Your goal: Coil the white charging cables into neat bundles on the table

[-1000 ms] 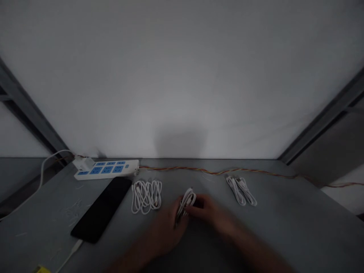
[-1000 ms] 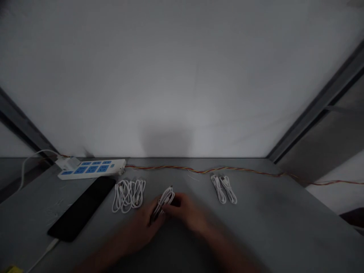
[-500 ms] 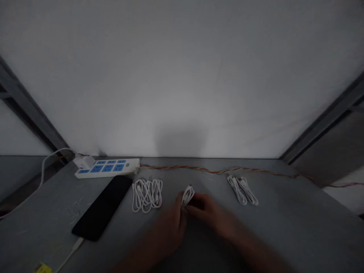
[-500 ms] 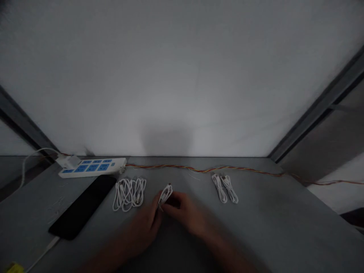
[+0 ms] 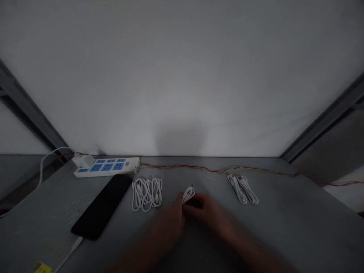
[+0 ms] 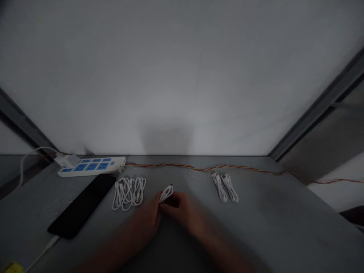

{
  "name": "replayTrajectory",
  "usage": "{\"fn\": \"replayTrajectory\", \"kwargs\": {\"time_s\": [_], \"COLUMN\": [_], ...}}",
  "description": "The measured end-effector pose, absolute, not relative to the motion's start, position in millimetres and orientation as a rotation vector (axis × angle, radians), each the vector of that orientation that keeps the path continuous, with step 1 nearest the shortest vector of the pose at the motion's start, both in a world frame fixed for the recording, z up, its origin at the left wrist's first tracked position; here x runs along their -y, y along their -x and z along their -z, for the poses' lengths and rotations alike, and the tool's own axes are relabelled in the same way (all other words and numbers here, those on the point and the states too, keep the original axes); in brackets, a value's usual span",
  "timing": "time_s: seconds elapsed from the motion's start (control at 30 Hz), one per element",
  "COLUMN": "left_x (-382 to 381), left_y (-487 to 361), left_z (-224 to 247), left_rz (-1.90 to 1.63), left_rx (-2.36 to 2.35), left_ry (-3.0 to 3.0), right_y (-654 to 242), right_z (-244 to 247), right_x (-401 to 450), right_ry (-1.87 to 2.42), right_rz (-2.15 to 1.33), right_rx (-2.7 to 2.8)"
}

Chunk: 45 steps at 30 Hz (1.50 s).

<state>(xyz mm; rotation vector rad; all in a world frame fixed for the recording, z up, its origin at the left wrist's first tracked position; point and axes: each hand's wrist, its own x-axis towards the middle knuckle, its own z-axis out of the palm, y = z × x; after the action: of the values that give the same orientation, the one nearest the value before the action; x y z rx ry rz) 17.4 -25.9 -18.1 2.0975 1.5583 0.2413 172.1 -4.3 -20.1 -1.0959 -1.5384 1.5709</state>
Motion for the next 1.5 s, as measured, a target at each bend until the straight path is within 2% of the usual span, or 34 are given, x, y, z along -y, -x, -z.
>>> {"fn": "replayTrajectory", "kwargs": {"time_s": [0.27, 0.57, 1.03, 1.17, 1.37, 1.5], "left_x": [28, 30, 34, 34, 23, 13], "left_y": [-17, -17, -7, -2, 8, 9], "left_z": [27, 34, 20, 14, 18, 26], "left_rz": [-0.508, -0.535, -0.763, -0.825, -1.078, -1.192], "left_rx": [-1.514, -1.491, -1.238, -1.128, -1.22, -0.93], "left_ry": [-2.043, -2.048, -2.012, -2.016, -2.159, -2.446], "right_y": [-172, -174, -191, -192, -194, -193], "right_z": [17, 18, 10, 6, 7, 12], "right_x": [4, 6, 0, 0, 4, 9], "right_ry": [1.189, 1.266, 0.986, 0.995, 1.045, 1.004], "right_rz": [-1.542, -1.504, -1.587, -1.683, -1.868, -2.007], "right_rx": [1.508, 1.562, 1.673, 1.556, 1.224, 1.044]}}
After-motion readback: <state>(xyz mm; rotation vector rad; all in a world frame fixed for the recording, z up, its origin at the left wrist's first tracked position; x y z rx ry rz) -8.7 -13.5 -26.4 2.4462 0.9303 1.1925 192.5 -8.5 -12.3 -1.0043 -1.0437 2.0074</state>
